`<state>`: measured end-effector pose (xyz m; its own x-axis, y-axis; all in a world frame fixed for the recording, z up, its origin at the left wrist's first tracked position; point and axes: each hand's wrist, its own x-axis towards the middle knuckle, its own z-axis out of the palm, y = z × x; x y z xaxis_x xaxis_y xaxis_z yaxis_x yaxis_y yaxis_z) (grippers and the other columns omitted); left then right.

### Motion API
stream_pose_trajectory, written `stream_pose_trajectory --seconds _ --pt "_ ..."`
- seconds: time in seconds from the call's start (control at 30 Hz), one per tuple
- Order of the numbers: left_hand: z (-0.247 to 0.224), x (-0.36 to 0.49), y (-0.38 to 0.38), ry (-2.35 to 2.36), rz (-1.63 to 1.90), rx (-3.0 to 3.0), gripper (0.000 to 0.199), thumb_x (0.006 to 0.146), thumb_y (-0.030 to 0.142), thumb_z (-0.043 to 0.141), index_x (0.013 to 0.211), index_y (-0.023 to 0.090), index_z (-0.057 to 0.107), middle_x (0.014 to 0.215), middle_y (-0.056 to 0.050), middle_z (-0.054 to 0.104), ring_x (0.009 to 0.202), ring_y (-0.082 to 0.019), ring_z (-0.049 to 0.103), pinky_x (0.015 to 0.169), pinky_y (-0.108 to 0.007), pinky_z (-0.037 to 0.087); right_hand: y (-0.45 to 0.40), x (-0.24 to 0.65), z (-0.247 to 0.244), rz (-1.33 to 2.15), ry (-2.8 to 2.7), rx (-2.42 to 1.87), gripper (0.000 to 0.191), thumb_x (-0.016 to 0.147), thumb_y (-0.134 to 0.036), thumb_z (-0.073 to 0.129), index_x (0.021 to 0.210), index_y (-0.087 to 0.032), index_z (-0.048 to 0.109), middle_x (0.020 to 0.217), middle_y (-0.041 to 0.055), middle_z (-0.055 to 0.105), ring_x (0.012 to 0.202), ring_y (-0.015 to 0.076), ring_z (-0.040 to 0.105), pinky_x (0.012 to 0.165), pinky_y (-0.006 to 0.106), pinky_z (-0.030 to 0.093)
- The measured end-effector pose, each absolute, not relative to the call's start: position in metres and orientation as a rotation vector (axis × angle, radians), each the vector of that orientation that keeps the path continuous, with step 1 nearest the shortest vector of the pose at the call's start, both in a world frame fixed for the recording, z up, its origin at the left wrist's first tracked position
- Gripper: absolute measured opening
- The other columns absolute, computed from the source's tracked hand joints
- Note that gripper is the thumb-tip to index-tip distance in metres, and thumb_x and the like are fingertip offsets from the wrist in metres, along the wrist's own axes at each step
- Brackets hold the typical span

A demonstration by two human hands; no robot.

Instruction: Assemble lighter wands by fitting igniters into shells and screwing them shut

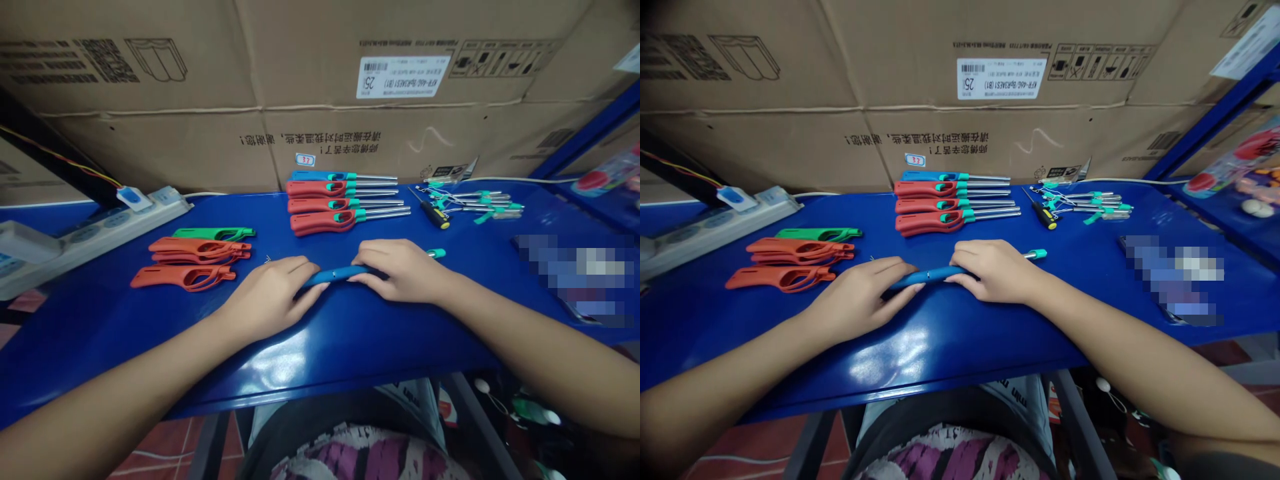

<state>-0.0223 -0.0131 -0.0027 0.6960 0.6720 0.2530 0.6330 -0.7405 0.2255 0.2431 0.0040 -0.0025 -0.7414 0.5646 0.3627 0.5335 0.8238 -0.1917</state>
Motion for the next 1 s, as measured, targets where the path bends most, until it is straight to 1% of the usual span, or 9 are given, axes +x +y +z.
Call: stream_pose_trajectory --seconds 0.17,0.23,0.3,0.4,0.6,0.73,0.83,0.9,1.0 --pt "-0.006 -0.017 -0.016 1.026 0.458 2.758 0.029 0.106 0.036 0.044 0.1 0.016 0.064 0.091 -0.006 0.065 0.08 -0.019 0.065 0.069 -0.029 0.051 -0.001 0.236 -0.001 0.022 -2.632 -0.786 0.03 0.104 -0.039 0.049 0.095 -0.017 0.066 0.087 0.0066 0.069 0.078 0.0183 0.063 0.066 0.03 0.045" --pt "-0.005 -0.018 -0.016 1.05 0.458 2.775 0.029 0.106 0.035 0.044 0.098 0.016 0.063 0.089 -0.006 0.065 0.077 -0.02 0.064 0.068 -0.03 0.051 -0.001 0.238 0.001 0.031 -2.637 -0.818 0.03 0.103 -0.041 0.049 0.097 -0.018 0.067 0.091 0.0067 0.07 0.08 0.0185 0.065 0.066 0.029 0.045" --pt "-0.003 -0.02 -0.015 1.073 0.446 2.816 0.027 0.106 0.033 0.044 0.101 0.015 0.064 0.09 -0.007 0.066 0.079 -0.022 0.065 0.069 -0.032 0.052 0.002 0.241 0.003 0.025 -2.671 -0.851 0.028 0.103 -0.041 0.051 0.1 -0.018 0.067 0.096 0.0068 0.071 0.084 0.0195 0.066 0.068 0.03 0.045" --pt "0.001 -0.024 -0.013 1.081 0.429 2.853 0.025 0.105 0.032 0.045 0.105 0.015 0.064 0.094 -0.008 0.069 0.083 -0.024 0.068 0.071 -0.034 0.054 0.005 0.247 0.007 0.037 -2.701 -0.875 0.025 0.101 -0.039 0.054 0.1 -0.018 0.068 0.095 0.0062 0.072 0.086 0.0205 0.067 0.071 0.031 0.046" --pt "0.002 -0.026 -0.01 1.097 0.413 2.884 0.028 0.106 0.036 0.046 0.109 0.015 0.064 0.098 -0.008 0.071 0.084 -0.024 0.071 0.071 -0.034 0.056 0.006 0.248 0.009 0.166 -2.634 -0.948 0.022 0.1 -0.035 0.056 0.099 -0.019 0.07 0.092 0.0035 0.074 0.081 0.0185 0.069 0.071 0.029 0.046" --pt "0.002 -0.03 -0.006 1.074 0.52 2.921 0.039 0.102 0.046 0.054 0.126 0.017 0.06 0.11 -0.008 0.073 0.092 -0.023 0.073 0.075 -0.032 0.057 0.008 0.25 0.008 0.199 -2.589 -1.081 0.027 0.103 -0.035 0.05 0.107 -0.019 0.072 0.101 0.0054 0.077 0.09 0.0208 0.072 0.073 0.03 0.047" --pt "0.005 -0.033 -0.004 1.01 0.636 3.009 0.042 0.101 0.044 0.057 0.131 0.015 0.06 0.106 -0.008 0.075 0.085 -0.022 0.073 0.07 -0.03 0.055 0.011 0.253 0.008 0.255 -2.574 -1.135 0.029 0.103 -0.036 0.049 0.108 -0.02 0.073 0.104 0.0061 0.077 0.092 0.0222 0.073 0.075 0.031 0.049" --pt "0.006 -0.034 -0.004 0.947 0.692 3.048 0.038 0.101 0.043 0.056 0.125 0.014 0.064 0.097 -0.007 0.076 0.078 -0.02 0.073 0.067 -0.029 0.054 0.011 0.254 0.009 0.326 -2.559 -1.081 0.029 0.103 -0.034 0.049 0.108 -0.02 0.073 0.105 0.0056 0.077 0.093 0.0209 0.073 0.078 0.031 0.051" --pt "0.005 -0.033 -0.006 0.857 0.776 3.054 0.034 0.101 0.044 0.056 0.108 0.013 0.071 0.088 -0.006 0.078 0.074 -0.02 0.075 0.069 -0.029 0.055 0.008 0.252 0.009 0.424 -2.53 -0.85 0.028 0.102 -0.032 0.052 0.117 -0.018 0.071 0.113 0.0069 0.076 0.102 0.0186 0.072 0.089 0.03 0.054"
